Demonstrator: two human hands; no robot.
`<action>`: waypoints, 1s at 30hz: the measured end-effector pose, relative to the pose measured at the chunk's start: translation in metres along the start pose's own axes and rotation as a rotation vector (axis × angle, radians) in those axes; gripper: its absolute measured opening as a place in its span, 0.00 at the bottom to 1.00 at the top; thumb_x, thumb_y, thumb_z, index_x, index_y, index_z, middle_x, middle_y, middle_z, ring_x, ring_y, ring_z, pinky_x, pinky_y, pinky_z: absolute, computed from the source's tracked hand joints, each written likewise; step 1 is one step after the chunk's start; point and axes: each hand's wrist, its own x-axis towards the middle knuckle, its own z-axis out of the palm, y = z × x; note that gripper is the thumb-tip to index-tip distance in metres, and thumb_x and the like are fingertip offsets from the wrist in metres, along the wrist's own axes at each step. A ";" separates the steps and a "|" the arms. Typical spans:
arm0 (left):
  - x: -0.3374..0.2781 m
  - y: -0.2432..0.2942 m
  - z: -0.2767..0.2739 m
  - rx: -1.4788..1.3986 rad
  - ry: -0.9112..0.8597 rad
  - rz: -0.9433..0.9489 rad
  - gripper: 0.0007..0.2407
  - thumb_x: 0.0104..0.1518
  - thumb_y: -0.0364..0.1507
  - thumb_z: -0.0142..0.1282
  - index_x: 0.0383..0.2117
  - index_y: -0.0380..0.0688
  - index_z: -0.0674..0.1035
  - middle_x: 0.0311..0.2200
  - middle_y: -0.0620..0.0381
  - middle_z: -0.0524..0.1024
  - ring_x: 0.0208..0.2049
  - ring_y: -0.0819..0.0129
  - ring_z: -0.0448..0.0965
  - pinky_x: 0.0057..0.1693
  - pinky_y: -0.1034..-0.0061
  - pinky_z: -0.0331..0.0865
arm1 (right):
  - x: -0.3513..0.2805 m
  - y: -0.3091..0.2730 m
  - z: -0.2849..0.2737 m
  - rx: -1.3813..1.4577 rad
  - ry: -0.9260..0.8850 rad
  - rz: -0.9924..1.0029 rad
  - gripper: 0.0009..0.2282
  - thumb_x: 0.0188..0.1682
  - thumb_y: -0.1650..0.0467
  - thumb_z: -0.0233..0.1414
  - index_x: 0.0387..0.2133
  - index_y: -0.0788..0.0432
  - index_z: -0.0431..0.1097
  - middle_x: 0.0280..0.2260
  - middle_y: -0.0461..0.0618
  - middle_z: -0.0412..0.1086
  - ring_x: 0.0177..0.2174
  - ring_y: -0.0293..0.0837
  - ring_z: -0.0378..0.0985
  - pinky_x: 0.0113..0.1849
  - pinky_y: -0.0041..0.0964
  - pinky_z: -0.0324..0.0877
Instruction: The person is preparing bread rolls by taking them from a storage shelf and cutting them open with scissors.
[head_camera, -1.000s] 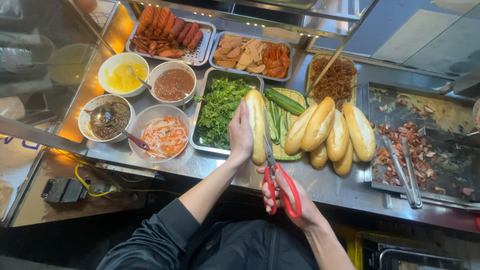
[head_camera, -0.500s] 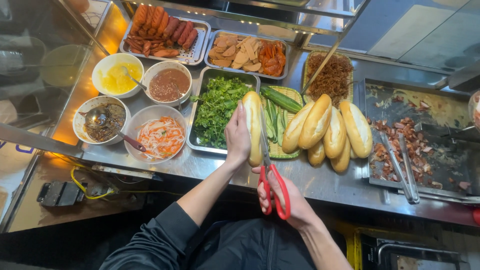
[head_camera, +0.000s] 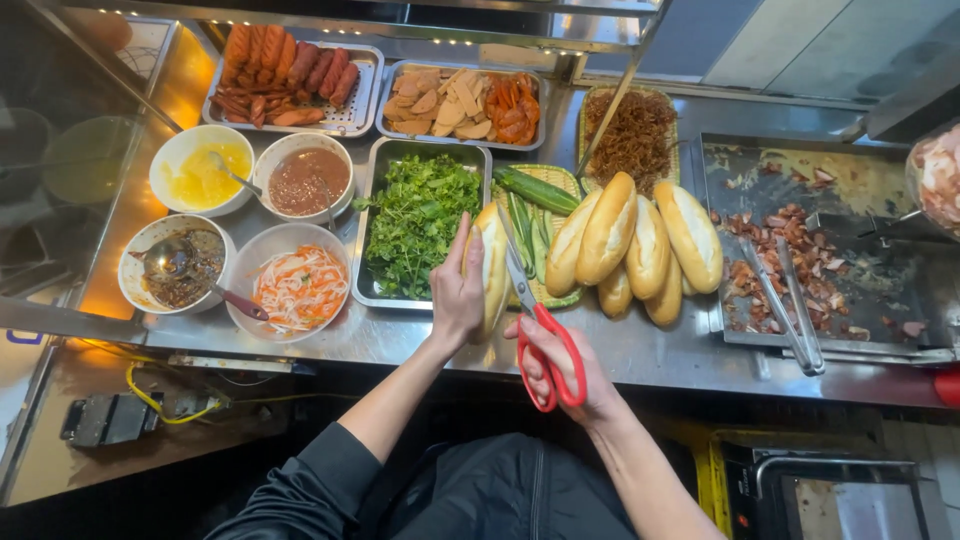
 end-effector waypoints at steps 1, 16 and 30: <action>0.001 -0.004 0.002 0.002 -0.003 -0.019 0.27 0.68 0.46 0.35 0.67 0.40 0.65 0.19 0.38 0.80 0.28 0.53 0.85 0.43 0.63 0.74 | -0.002 0.002 0.001 -0.034 0.022 -0.061 0.20 0.57 0.64 0.50 0.44 0.77 0.71 0.10 0.51 0.58 0.06 0.41 0.62 0.10 0.34 0.64; -0.006 0.117 0.097 -0.459 -0.355 -0.410 0.32 0.65 0.47 0.41 0.71 0.40 0.53 0.63 0.24 0.59 0.65 0.30 0.61 0.65 0.43 0.62 | -0.016 -0.039 -0.085 -0.485 0.707 -0.258 0.31 0.38 0.64 0.71 0.56 0.56 0.70 0.44 0.57 0.78 0.43 0.48 0.80 0.47 0.41 0.75; 0.087 0.110 0.014 -0.205 0.057 0.088 0.16 0.61 0.33 0.55 0.54 0.43 0.79 0.44 0.45 0.83 0.43 0.62 0.85 0.52 0.70 0.77 | 0.133 -0.104 -0.195 -0.636 0.782 -0.278 0.24 0.45 0.58 0.64 0.51 0.58 0.77 0.45 0.58 0.78 0.47 0.48 0.78 0.47 0.40 0.69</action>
